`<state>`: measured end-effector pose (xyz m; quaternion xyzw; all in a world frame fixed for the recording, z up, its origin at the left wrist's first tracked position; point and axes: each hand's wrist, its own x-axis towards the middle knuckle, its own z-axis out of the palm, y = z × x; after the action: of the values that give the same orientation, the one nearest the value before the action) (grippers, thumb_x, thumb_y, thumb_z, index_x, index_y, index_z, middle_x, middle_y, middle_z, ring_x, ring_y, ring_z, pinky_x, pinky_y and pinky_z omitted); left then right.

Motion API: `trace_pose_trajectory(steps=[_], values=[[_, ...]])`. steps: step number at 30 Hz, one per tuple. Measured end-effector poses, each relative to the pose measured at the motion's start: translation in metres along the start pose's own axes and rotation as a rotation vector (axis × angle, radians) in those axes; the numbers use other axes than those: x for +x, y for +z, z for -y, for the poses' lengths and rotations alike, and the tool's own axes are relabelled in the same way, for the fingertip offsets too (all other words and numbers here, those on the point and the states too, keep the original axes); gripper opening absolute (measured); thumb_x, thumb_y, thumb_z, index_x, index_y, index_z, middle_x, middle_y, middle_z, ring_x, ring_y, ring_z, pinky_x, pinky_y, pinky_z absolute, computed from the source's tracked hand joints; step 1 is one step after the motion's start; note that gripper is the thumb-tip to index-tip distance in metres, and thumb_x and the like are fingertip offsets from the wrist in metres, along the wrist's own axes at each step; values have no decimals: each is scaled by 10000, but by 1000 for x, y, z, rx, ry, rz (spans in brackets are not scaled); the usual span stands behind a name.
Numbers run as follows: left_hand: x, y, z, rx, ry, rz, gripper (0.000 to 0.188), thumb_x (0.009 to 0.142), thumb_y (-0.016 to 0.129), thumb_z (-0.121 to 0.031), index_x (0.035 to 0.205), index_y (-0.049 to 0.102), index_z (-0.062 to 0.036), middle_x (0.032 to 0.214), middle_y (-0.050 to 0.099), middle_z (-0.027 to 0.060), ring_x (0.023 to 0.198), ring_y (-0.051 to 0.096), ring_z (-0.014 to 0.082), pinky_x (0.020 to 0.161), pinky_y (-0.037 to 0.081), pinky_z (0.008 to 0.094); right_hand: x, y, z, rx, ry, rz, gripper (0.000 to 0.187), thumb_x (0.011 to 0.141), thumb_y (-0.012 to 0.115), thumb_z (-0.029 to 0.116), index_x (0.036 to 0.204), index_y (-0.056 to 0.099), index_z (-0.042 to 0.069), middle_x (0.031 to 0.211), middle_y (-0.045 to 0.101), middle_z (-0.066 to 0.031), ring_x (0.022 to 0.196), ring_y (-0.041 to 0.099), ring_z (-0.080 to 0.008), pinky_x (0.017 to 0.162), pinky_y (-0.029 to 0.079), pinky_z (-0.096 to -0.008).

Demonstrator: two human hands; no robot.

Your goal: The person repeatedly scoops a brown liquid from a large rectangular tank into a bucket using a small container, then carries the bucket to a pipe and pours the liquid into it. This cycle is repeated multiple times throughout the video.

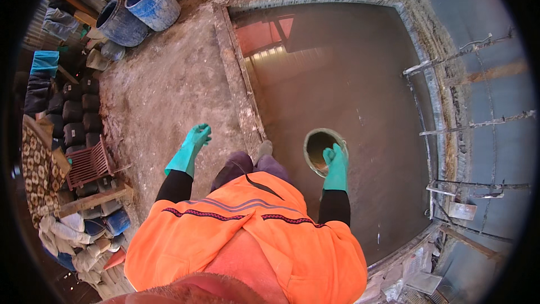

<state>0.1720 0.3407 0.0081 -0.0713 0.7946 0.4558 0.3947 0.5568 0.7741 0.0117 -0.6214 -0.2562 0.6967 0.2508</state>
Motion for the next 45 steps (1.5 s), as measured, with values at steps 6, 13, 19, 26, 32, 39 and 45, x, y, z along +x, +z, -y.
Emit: trace_pose_trajectory(steps=[6,13,19,26,32,39,45], values=[[131,18,-199,-135,174,158,547,953,662,-316,1376,493,-13,1123,647,138,935,655,203,775,535,315,50,216,46,49,88,94,269,887,736,189,1096,650,43,856,712,-148,670,689,-256,657,621,-363],[416,86,-289,349,307,404,613,936,677,-342,1412,464,-18,1291,607,173,1183,599,281,1035,448,337,129,458,26,169,98,157,454,910,719,226,1212,567,-76,839,709,-143,755,704,-259,774,607,-386],[591,188,-332,430,446,452,565,917,698,-280,1363,501,6,1184,660,130,1066,622,217,973,484,363,241,611,0,-55,156,329,529,952,604,477,1195,676,13,744,672,-24,925,695,-199,794,432,-324],[853,220,-221,613,368,234,311,915,700,-252,1032,590,15,965,674,127,829,612,209,789,507,375,493,680,-162,162,210,426,441,997,587,393,1110,680,-23,811,715,-116,741,693,-185,615,499,-300],[901,314,-136,598,491,296,271,904,695,-273,943,607,-19,838,689,113,739,670,206,623,530,395,656,663,-303,351,177,277,351,997,586,279,1040,663,-61,853,724,-187,600,692,-281,599,552,-372],[931,409,24,980,569,403,329,879,693,-324,997,611,-28,849,700,181,825,692,358,746,526,452,728,510,-398,426,249,-31,299,996,561,141,1140,605,-117,853,713,-231,626,697,-331,574,593,-398],[826,489,61,590,199,671,417,889,721,-318,1136,557,-25,960,672,135,788,655,240,752,573,387,695,341,-406,383,148,-77,294,995,562,164,1115,609,-100,916,709,-216,782,710,-306,722,619,-377]])
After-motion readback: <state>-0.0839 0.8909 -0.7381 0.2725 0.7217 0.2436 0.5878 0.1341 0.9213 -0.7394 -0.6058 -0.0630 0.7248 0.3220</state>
